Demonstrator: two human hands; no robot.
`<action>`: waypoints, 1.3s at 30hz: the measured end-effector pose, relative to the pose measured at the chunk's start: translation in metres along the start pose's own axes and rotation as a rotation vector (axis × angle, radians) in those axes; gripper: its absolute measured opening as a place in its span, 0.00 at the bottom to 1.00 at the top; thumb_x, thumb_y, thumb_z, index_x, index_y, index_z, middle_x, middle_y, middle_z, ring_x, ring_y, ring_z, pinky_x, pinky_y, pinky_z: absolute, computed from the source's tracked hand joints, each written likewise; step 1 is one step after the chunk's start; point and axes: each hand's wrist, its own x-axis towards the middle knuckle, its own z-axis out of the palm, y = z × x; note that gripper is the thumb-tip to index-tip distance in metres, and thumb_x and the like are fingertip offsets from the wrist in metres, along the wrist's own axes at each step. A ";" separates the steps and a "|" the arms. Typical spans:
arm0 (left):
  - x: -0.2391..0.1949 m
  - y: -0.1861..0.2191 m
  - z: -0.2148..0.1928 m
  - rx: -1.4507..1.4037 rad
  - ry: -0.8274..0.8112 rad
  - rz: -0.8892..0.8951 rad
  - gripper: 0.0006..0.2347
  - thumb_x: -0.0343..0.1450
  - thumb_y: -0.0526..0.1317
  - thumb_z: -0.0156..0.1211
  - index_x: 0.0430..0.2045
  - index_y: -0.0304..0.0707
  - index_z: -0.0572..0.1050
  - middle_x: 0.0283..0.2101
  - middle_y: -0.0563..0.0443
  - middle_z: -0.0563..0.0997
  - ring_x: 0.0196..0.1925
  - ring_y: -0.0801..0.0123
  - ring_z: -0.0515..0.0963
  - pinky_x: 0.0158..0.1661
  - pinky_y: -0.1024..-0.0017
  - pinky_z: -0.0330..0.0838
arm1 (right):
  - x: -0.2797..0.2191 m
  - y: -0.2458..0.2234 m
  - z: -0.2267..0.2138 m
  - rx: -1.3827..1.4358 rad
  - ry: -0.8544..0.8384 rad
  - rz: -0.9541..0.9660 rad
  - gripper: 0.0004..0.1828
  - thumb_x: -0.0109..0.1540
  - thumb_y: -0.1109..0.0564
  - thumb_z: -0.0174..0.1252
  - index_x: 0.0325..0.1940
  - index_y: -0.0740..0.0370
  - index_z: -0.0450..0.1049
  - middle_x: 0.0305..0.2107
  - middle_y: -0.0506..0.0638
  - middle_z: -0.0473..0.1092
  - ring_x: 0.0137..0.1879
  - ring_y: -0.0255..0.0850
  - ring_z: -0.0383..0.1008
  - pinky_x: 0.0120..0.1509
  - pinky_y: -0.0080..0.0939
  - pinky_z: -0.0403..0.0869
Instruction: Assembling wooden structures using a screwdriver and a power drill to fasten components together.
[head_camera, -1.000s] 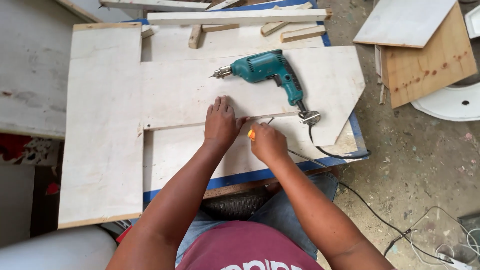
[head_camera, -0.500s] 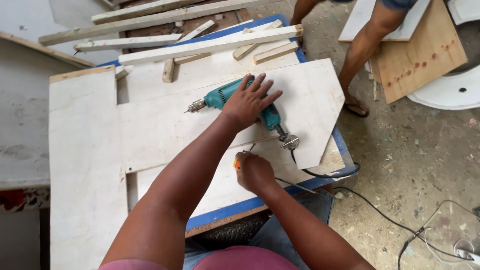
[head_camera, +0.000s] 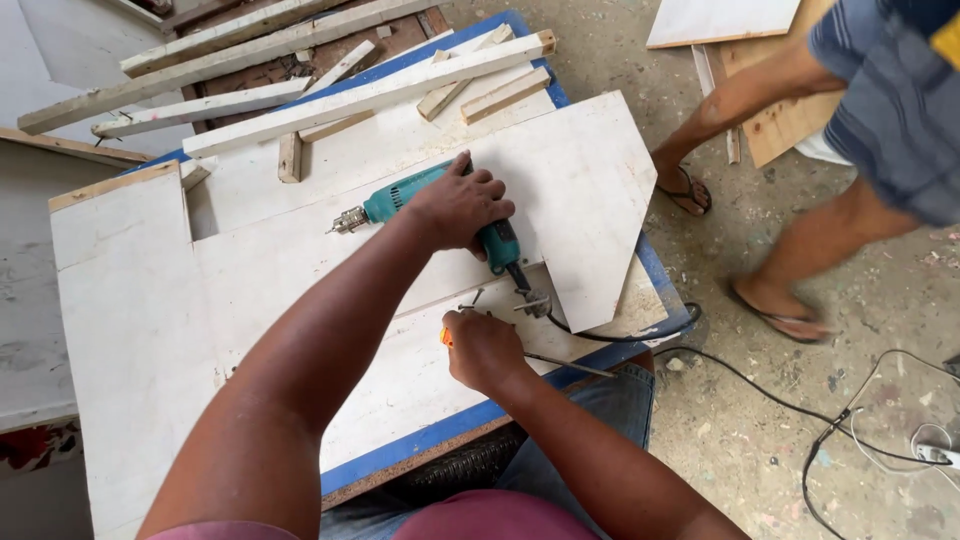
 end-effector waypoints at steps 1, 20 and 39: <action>0.002 0.002 0.008 0.003 0.004 -0.002 0.31 0.56 0.61 0.73 0.54 0.63 0.72 0.50 0.58 0.76 0.63 0.61 0.72 0.72 0.35 0.49 | 0.000 0.001 0.000 -0.004 0.003 -0.002 0.11 0.64 0.60 0.54 0.50 0.60 0.74 0.34 0.54 0.74 0.40 0.48 0.82 0.46 0.49 0.79; -0.072 -0.028 0.060 -0.288 0.167 -0.592 0.41 0.62 0.54 0.75 0.67 0.40 0.57 0.50 0.40 0.73 0.55 0.47 0.75 0.49 0.46 0.76 | -0.008 -0.004 0.030 -0.075 0.159 -0.017 0.12 0.60 0.60 0.59 0.48 0.59 0.76 0.33 0.56 0.75 0.41 0.54 0.82 0.44 0.55 0.81; -0.240 0.178 0.071 -0.612 0.353 -0.790 0.34 0.52 0.46 0.75 0.54 0.42 0.67 0.44 0.41 0.72 0.44 0.43 0.72 0.39 0.53 0.69 | -0.165 0.008 -0.049 0.469 -0.041 0.270 0.05 0.59 0.57 0.68 0.38 0.48 0.83 0.34 0.40 0.80 0.35 0.29 0.75 0.39 0.29 0.76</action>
